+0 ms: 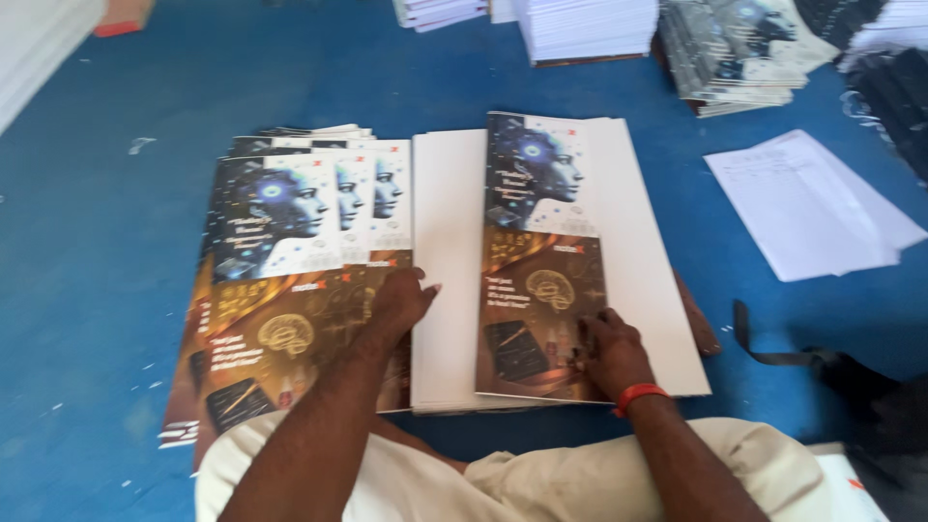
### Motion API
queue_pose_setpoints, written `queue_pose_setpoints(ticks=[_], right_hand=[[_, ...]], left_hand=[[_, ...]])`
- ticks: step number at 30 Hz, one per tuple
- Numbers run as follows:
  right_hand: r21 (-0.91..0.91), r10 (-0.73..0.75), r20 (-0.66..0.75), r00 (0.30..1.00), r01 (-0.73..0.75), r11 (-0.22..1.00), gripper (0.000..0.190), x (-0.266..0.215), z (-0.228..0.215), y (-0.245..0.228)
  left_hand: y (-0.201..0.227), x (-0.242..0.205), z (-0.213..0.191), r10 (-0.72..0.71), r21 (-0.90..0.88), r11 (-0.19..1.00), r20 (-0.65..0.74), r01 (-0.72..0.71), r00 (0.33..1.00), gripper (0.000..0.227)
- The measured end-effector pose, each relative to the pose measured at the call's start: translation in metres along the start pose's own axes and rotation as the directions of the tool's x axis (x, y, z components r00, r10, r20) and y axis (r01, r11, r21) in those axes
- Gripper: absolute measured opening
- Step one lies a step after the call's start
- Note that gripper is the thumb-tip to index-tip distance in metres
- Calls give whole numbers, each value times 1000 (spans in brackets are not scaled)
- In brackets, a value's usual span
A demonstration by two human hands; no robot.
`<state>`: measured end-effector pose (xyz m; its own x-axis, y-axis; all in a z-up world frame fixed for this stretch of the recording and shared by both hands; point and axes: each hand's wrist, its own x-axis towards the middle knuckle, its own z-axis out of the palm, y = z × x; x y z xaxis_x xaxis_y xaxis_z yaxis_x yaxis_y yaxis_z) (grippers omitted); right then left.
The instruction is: The person sits on the floor and repeatedly picks up a book from a large stack, places it onto a separate pile, and then moves the completed pile to the side. The person continues this process, handling the books one by one.
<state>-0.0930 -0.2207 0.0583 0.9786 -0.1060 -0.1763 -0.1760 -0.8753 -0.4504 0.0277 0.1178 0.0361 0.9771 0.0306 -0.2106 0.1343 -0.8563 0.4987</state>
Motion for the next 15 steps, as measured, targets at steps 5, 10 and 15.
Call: queue_pose_setpoints(ticks=[5, 10, 15], right_hand=[[-39, -36, -32, 999, 35, 999, 70, 6, 12, 13], [-96, -81, -78, 994, 74, 993, 72, 15, 26, 28], [-72, -163, -129, 978, 154, 985, 64, 21, 32, 41]], left_hand=[[-53, 0, -65, -68, 37, 997, -64, 70, 996, 48], [-115, -18, -91, -244, 106, 956, -219, 272, 945, 58], [-175, -15, -94, -699, -122, 709, -255, 694, 669, 82]])
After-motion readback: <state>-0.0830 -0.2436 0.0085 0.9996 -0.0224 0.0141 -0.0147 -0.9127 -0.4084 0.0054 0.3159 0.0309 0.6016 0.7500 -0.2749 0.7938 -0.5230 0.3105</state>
